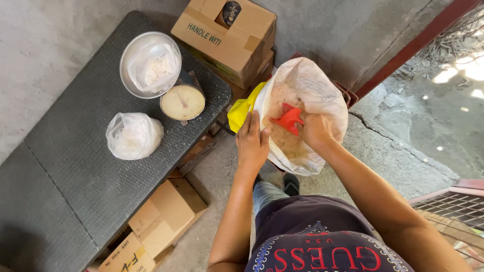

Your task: Scooping powder from a large sack, weighing it on a scale, and filling small plastic bags.

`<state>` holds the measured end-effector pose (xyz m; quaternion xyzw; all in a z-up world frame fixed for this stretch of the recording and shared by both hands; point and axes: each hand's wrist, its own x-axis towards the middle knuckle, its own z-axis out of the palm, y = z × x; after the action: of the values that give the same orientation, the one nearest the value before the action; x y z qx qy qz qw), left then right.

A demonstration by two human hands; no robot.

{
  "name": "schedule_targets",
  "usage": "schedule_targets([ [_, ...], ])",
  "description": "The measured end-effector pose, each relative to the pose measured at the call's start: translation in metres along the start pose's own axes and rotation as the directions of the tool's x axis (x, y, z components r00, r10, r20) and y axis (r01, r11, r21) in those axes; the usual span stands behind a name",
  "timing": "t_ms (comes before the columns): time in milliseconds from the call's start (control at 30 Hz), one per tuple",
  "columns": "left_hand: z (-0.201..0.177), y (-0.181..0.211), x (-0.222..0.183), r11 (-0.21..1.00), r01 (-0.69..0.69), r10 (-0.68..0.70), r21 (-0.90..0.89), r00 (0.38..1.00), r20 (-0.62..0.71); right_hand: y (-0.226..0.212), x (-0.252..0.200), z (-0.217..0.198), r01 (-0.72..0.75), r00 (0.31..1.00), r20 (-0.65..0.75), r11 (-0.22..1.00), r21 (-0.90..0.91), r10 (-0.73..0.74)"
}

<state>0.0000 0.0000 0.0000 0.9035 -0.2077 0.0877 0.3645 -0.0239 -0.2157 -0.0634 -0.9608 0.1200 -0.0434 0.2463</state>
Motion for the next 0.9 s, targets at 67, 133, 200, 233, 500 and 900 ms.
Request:
schedule_targets([
  [67, 0.000, 0.001, 0.000, 1.000, -0.020, 0.020, -0.004, 1.000, 0.000, 0.006, -0.004, 0.007, -0.002, 1.000, 0.013, 1.000, -0.002, 0.002],
  [133, -0.002, 0.003, 0.002, 0.999, -0.034, 0.034, -0.005, 0.999, -0.006, 0.003, -0.005, 0.006, 0.005, 1.000, 0.029, 1.000, -0.003, -0.005],
  [200, -0.005, 0.004, 0.000, 0.999, -0.033, 0.033, -0.024, 0.999, 0.008, -0.008, -0.014, 0.002, -0.047, 0.999, 0.026, 0.992, 0.115, 0.044],
  [233, -0.006, 0.004, -0.001, 0.999, -0.036, 0.036, -0.020, 0.999, 0.009, -0.009, -0.013, 0.005, -0.048, 0.999, 0.024, 0.992, 0.119, 0.046],
  [500, -0.012, -0.005, -0.014, 0.997, -0.051, 0.052, -0.057, 0.998, 0.024, -0.012, 0.004, 0.029, -0.018, 0.998, -0.056, 0.999, 0.032, 0.019],
  [900, 0.001, -0.015, -0.019, 0.998, 0.032, -0.030, -0.061, 0.999, 0.036, -0.001, -0.046, -0.033, -0.096, 0.990, -0.086, 0.976, 0.198, 0.114],
])
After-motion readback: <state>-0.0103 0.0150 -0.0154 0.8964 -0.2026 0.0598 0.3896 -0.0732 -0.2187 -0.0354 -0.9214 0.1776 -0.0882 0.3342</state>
